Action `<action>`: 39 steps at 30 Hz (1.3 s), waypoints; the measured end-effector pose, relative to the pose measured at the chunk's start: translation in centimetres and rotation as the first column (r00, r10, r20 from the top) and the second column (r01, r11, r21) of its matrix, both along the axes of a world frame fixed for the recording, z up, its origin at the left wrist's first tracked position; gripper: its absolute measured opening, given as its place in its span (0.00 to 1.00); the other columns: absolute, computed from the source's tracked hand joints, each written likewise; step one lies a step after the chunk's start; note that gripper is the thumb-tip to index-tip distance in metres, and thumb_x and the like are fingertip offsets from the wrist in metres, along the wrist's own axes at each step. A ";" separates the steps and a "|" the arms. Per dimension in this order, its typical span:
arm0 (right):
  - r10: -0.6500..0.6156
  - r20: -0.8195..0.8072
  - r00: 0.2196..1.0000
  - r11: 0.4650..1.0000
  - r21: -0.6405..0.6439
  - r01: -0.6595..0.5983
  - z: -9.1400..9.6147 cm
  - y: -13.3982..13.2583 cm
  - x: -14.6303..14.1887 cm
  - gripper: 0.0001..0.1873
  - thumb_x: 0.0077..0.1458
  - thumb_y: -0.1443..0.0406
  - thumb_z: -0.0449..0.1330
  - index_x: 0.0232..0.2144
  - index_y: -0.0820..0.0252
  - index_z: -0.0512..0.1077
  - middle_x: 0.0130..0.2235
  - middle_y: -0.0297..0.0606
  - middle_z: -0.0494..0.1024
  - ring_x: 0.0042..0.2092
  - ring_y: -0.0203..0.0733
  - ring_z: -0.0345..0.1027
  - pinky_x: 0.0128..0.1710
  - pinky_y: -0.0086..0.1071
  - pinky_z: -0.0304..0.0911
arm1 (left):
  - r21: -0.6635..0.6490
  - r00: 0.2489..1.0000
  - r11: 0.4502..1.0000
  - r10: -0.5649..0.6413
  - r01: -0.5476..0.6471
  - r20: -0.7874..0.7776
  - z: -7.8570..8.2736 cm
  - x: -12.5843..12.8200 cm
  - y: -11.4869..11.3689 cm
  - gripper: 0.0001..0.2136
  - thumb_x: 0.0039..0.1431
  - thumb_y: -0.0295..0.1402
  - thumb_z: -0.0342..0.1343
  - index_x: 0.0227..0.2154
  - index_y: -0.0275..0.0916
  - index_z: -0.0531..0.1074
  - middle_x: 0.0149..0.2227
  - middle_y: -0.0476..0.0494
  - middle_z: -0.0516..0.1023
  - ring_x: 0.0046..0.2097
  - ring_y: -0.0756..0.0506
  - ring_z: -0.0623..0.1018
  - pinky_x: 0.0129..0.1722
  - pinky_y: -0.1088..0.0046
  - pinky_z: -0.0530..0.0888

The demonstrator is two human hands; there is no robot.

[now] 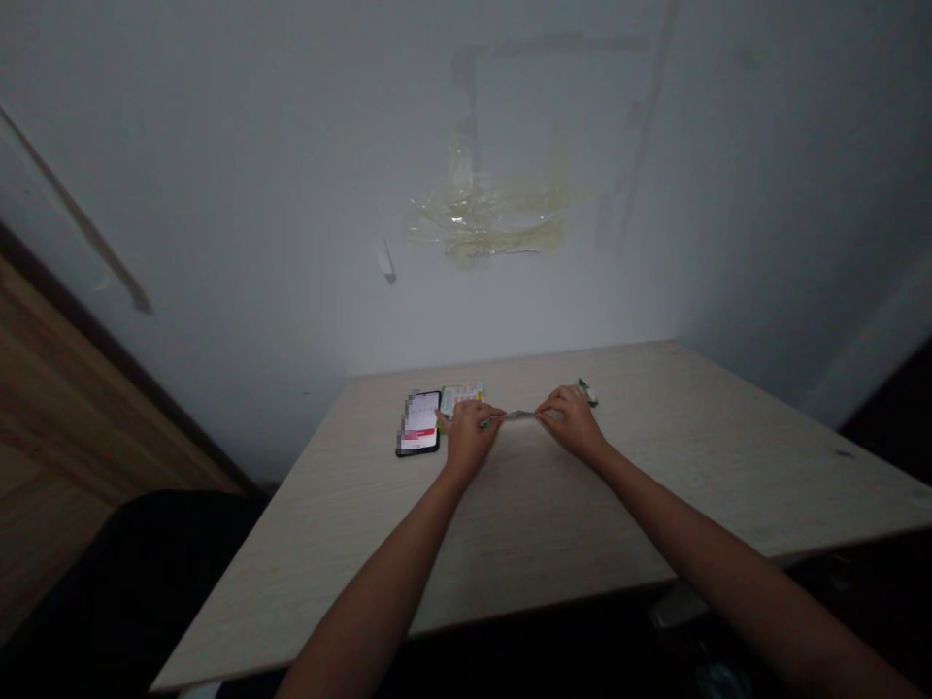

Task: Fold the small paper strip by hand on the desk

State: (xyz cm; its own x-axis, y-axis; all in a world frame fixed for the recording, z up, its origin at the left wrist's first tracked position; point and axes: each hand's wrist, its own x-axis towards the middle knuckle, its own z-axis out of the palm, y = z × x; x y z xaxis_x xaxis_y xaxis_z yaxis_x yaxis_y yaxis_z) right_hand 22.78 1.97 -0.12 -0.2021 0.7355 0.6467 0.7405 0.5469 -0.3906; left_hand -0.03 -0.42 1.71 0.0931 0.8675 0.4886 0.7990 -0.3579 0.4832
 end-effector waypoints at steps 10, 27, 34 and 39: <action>0.114 0.195 0.974 0.987 -0.137 -0.088 -0.7 0.5 0.5 0.07 0.54 0.66 0.61 0.30 0.54 0.80 0.37 0.38 0.80 0.45 0.46 0.68 0.50 0.41 0.57 | -0.124 0.973 0.989 -0.106 0.082 -0.206 -0.5 -0.3 0.1 0.07 0.59 0.37 0.58 0.37 0.54 0.80 0.45 0.51 0.82 0.58 0.37 0.70 0.58 0.31 0.26; 0.160 0.149 0.976 0.981 -0.135 -0.140 -0.8 0.4 1.5 0.10 0.50 0.69 0.59 0.32 0.56 0.81 0.37 0.38 0.81 0.44 0.45 0.70 0.51 0.41 0.60 | -0.096 0.957 0.988 -0.138 0.117 -0.254 -0.1 -0.1 -0.6 0.07 0.59 0.38 0.58 0.36 0.52 0.81 0.45 0.48 0.82 0.58 0.37 0.69 0.62 0.34 0.30; 0.183 0.223 0.958 0.977 -0.149 -0.152 -0.3 -0.1 0.9 0.11 0.51 0.69 0.59 0.34 0.56 0.81 0.38 0.40 0.80 0.45 0.46 0.68 0.50 0.41 0.60 | -0.121 0.957 0.988 -0.128 0.099 -0.262 -0.3 0.4 -0.7 0.07 0.58 0.40 0.59 0.36 0.50 0.79 0.47 0.47 0.80 0.59 0.36 0.67 0.61 0.32 0.34; 0.205 0.259 0.944 0.975 -0.139 -0.174 0.0 -0.3 0.2 0.12 0.51 0.72 0.58 0.34 0.59 0.81 0.37 0.43 0.78 0.45 0.46 0.67 0.49 0.40 0.61 | -0.163 0.959 0.983 -0.128 0.088 -0.255 -0.8 0.5 -0.3 0.07 0.57 0.40 0.59 0.39 0.54 0.77 0.51 0.52 0.79 0.65 0.33 0.60 0.59 0.30 0.30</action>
State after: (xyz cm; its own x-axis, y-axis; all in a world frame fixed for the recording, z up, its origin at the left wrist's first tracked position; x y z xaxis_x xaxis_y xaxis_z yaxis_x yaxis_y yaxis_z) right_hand 23.01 1.66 -0.12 -0.4999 0.7315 0.4637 0.7137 0.6513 -0.2579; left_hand 0.48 -0.75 0.96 0.2977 0.9061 0.3007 0.8655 -0.3891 0.3155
